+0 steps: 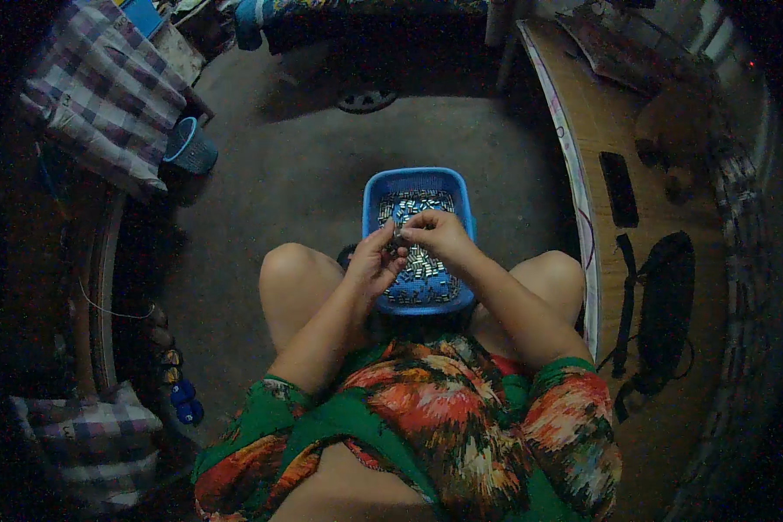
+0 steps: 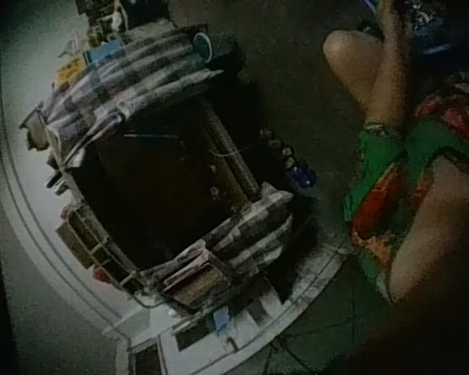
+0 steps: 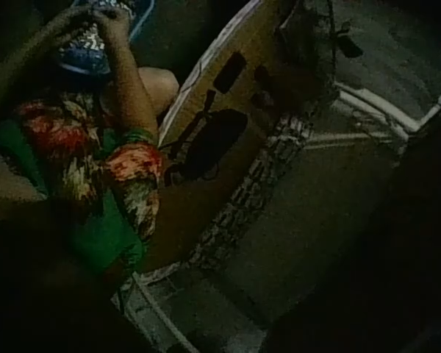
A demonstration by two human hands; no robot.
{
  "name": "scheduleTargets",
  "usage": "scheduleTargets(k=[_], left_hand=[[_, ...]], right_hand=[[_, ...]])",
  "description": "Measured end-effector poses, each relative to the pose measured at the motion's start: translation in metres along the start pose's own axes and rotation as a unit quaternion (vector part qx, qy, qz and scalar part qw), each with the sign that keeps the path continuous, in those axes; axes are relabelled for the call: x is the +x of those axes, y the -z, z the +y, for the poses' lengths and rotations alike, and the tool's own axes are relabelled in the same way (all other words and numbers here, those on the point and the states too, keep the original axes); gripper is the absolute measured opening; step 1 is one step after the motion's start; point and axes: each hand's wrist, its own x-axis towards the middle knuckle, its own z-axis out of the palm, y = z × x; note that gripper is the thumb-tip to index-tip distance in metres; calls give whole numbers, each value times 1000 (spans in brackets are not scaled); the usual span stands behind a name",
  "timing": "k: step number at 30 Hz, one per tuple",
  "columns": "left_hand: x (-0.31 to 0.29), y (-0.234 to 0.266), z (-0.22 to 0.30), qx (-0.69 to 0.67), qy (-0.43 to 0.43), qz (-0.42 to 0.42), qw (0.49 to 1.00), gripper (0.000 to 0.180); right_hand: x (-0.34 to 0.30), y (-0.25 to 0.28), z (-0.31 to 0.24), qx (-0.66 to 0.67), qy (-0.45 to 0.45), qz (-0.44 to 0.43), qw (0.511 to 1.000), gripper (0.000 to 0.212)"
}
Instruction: Sorting small metal pins and components from a blue plastic basket.
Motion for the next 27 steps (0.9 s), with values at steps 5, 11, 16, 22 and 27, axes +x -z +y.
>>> scheduleTargets(k=[5,11,16,22,27], left_hand=[[-3,-2,0,17,10,-42,999,23],[-2,5,-2,-4,18,-47,999,23],[4,10,-1,-33,20,-88,995,27],[5,14,-1,-42,-10,-33,999,26],[2,11,-2,-32,-6,-26,999,26]], right_hand=[[-2,4,-2,12,-22,-42,999,17],[-2,7,2,4,-37,-45,998,21],[1,16,4,136,-79,-74,985,17],[-1,13,1,119,-68,-45,990,15],[-3,15,2,89,-64,-65,992,13]])
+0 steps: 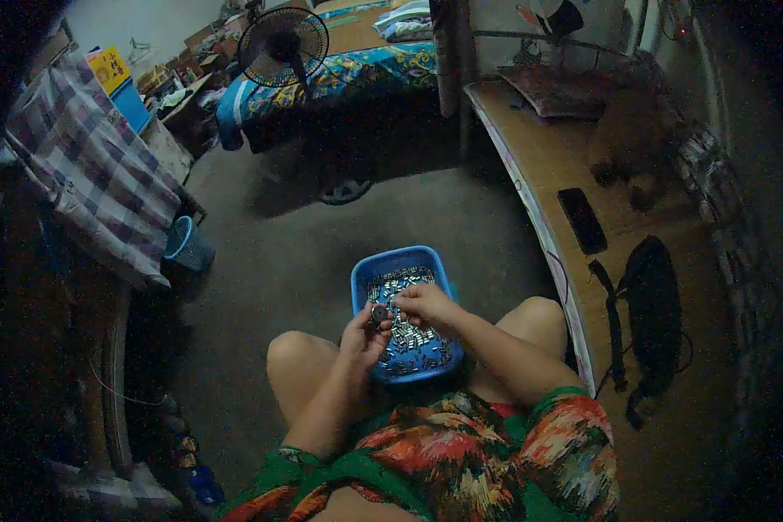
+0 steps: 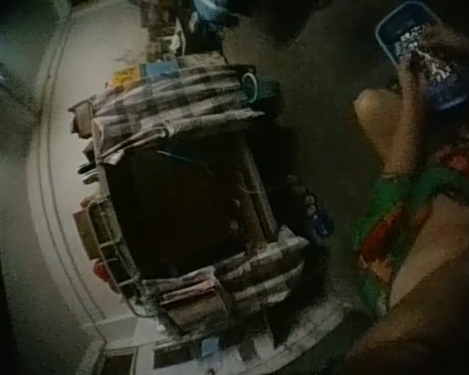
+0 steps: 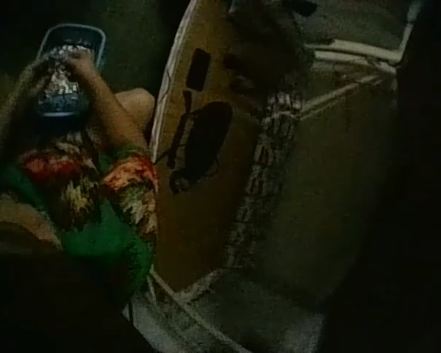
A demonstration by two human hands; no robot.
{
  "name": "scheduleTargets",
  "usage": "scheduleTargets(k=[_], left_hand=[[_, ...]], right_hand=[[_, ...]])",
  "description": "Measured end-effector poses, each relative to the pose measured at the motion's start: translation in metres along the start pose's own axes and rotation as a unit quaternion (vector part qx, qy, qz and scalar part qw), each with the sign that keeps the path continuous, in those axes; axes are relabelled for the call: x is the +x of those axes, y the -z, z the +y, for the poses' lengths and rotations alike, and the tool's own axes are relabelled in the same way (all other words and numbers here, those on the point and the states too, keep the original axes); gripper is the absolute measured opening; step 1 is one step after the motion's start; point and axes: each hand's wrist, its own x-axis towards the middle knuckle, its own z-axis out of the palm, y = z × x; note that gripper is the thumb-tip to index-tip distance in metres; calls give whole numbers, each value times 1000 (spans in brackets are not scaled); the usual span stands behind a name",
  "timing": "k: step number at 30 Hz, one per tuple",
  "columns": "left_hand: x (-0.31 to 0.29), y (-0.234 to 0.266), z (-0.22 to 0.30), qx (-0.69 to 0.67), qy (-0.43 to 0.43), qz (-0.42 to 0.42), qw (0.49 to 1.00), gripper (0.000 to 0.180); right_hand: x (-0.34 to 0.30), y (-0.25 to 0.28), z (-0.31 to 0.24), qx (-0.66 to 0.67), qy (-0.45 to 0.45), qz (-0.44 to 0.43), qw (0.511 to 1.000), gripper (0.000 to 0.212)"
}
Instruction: Sorting small metal pins and components from a blue plastic basket.
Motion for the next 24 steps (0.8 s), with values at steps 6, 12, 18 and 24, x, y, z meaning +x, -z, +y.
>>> scheduleTargets(k=[6,12,18,24], left_hand=[[-1,-5,-1,9,-1,-5,1000,25],[0,-4,0,-6,-7,-18,1000,25],[1,-5,1,20,-9,-7,1000,25],[3,7,4,-49,66,-35,996,30]], right_hand=[[-1,1,4,76,-7,8,997,17],[-2,0,0,85,-5,14,996,18],[-2,0,-6,73,4,-8,997,16],[5,6,0,66,11,-33,997,15]])
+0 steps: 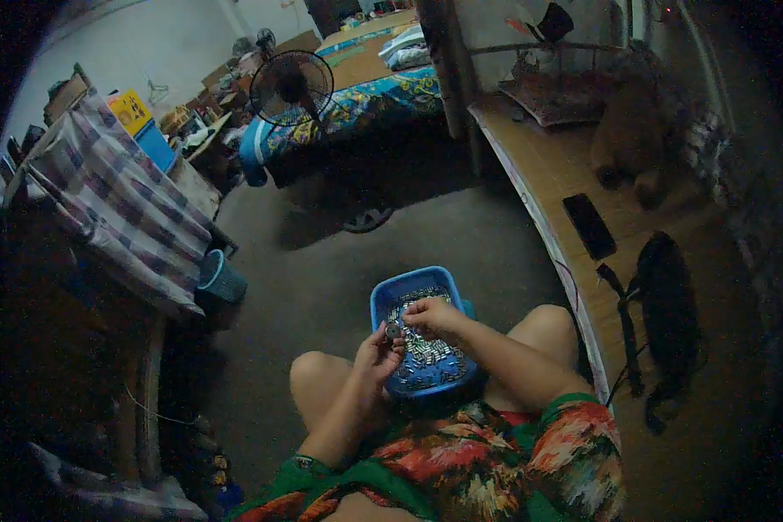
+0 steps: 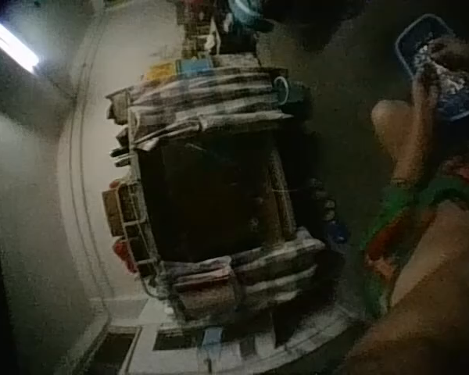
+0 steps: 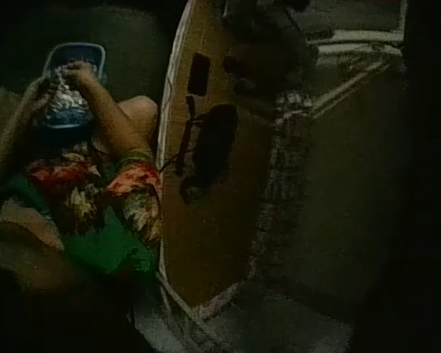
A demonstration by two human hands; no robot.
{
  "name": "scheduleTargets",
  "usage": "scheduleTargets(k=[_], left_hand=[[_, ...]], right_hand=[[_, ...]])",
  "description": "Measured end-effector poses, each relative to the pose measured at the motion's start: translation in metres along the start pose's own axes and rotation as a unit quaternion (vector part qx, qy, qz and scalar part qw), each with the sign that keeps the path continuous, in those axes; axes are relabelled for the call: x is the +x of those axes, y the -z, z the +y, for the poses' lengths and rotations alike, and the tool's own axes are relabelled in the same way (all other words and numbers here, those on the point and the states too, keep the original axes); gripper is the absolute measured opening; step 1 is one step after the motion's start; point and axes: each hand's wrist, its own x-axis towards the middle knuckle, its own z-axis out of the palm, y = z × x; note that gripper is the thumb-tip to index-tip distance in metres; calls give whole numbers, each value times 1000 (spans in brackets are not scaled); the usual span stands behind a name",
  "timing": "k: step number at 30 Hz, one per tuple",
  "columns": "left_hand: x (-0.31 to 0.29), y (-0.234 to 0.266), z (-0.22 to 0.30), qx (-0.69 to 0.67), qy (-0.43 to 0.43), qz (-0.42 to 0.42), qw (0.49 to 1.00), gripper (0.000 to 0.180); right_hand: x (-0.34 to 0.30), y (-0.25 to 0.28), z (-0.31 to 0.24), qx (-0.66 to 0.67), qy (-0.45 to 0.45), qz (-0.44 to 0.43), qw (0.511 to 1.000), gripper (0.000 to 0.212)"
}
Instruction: Sorting small metal pins and components from a blue plastic basket.
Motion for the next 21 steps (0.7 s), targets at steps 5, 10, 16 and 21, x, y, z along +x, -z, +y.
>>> scheduleTargets(k=[5,10,16,21], left_hand=[[-20,-23,3,11,-26,49,998,29],[-33,-35,0,-9,24,51,998,29],[-25,-21,5,-32,27,28,999,25],[-24,-32,3,-49,22,39,998,20]], right_hand=[[-7,-7,-3,-3,19,5,1000,13],[-10,-7,-1,-24,44,-28,998,17],[-16,-20,-5,-70,36,-34,996,14],[-14,-20,-2,-107,44,2,993,14]])
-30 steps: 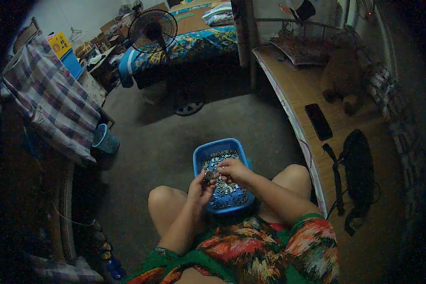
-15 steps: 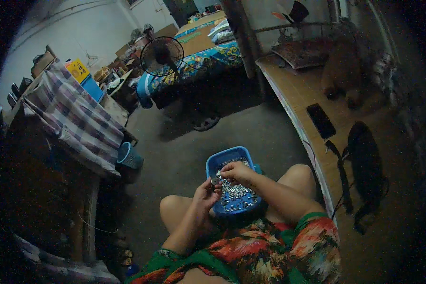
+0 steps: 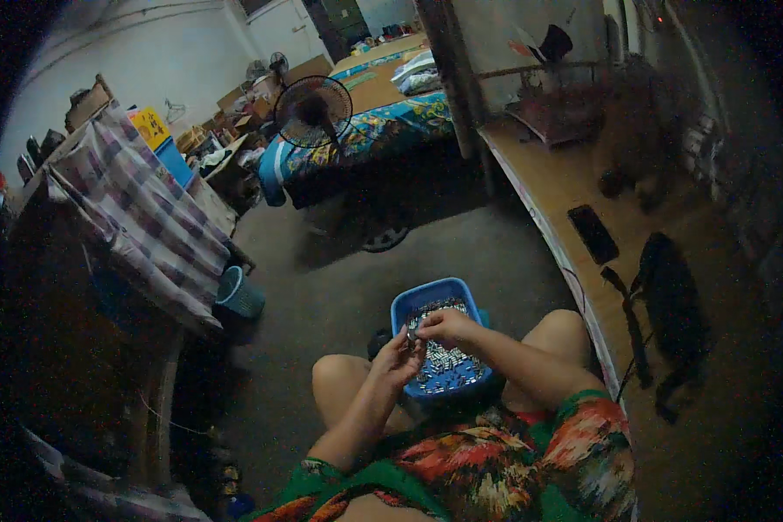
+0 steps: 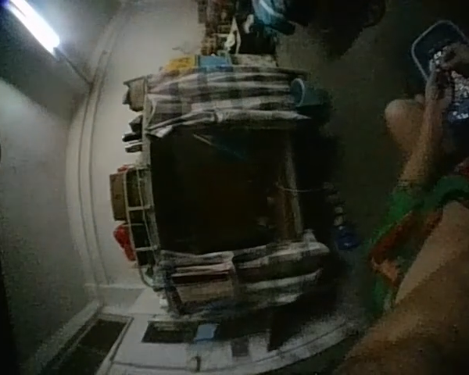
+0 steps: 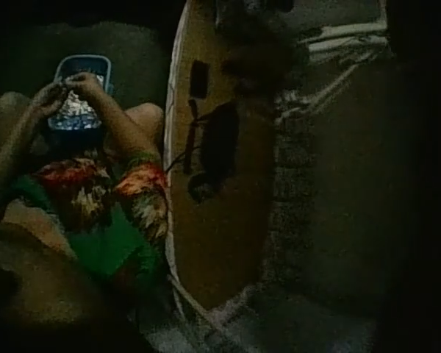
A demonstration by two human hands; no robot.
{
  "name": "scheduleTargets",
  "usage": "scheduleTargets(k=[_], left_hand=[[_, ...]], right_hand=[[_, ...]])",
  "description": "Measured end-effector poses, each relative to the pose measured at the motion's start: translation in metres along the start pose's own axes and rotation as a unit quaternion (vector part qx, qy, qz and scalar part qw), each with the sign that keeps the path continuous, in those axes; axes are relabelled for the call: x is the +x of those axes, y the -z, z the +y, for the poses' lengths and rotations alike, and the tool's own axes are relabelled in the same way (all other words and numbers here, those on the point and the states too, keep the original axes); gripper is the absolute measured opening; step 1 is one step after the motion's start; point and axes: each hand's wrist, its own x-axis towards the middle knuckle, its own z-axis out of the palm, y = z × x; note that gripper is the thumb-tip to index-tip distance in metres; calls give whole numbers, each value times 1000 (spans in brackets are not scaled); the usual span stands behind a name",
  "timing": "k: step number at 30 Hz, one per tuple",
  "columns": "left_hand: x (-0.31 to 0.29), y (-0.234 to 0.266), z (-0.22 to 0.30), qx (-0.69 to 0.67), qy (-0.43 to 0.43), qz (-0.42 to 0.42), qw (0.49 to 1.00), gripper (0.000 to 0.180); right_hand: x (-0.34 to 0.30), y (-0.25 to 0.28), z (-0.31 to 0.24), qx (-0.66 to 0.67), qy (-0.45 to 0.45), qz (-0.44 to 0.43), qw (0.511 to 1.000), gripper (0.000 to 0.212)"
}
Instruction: Sorting small metal pins and components from a blue plastic basket.
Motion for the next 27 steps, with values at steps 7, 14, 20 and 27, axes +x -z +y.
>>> scheduleTargets(k=[7,14,20,27], left_hand=[[-4,-4,6,16,8,-38,999,20],[-12,-21,12,31,-3,-74,997,21],[1,-29,26,61,46,-100,992,26],[20,-19,16,2,51,-60,997,30]], right_hand=[[-12,-19,-21,-108,21,90,990,15],[-20,-32,-49,-113,2,114,987,17],[-1,-10,-43,5,-21,95,995,20],[23,20,-30,50,-78,59,994,17]])
